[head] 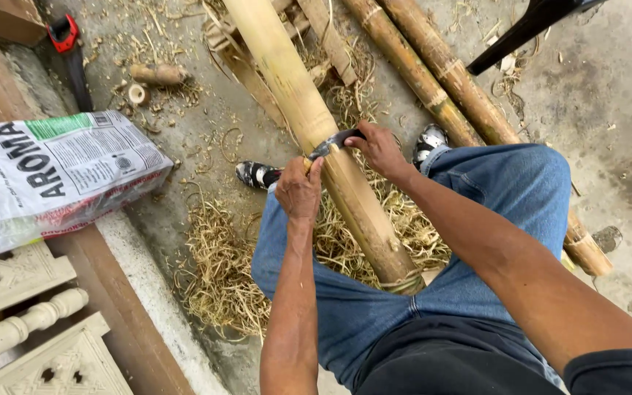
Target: Scraping the outer layer of a bamboo pole using a curved knife.
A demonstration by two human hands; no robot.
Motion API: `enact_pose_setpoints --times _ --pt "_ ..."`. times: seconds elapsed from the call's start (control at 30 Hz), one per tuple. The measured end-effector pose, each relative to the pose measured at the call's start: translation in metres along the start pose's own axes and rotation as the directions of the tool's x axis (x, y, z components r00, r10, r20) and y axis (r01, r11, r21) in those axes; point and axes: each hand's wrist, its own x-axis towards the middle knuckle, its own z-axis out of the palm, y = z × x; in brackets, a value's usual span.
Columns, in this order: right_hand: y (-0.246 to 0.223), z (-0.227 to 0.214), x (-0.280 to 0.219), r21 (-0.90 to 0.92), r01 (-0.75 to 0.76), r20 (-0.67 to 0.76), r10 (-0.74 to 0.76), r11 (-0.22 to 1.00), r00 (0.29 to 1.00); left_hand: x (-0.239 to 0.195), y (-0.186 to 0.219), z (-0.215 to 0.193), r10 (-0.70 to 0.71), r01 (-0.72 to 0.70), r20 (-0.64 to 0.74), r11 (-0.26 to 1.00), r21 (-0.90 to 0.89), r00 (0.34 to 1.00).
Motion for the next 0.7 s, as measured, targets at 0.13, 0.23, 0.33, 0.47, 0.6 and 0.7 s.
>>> enact_pose_setpoints --times 0.13,0.23,0.33,0.47,0.6,0.7 --pt "0.020 0.003 -0.057 -0.017 -0.063 0.031 0.063 0.998 0.998 -0.054 0.004 0.010 -0.041 0.043 0.100 0.999 -0.019 0.994" --pt "0.032 -0.005 -0.112 -0.025 -0.032 0.061 0.034 0.999 0.998 -0.103 0.022 0.001 -0.049 0.049 0.137 0.999 0.001 0.989" --pt "0.038 -0.019 -0.175 0.039 0.075 0.117 -0.079 0.996 0.990 -0.162 0.045 -0.021 0.043 -0.044 0.048 0.999 0.008 0.998" --pt "0.074 -0.034 -0.215 -0.099 -0.098 0.537 0.136 0.990 0.832 -0.202 0.069 -0.043 -0.070 0.114 0.260 0.980 -0.160 0.963" --pt "0.086 -0.030 -0.163 -0.202 0.061 0.618 0.079 0.978 0.783 -0.164 0.054 -0.044 -0.168 0.261 0.319 0.925 -0.275 0.933" --pt "0.044 -0.025 -0.080 -0.069 0.139 0.413 -0.099 0.988 0.905 -0.104 0.014 -0.012 -0.122 0.172 0.235 0.963 -0.207 0.964"
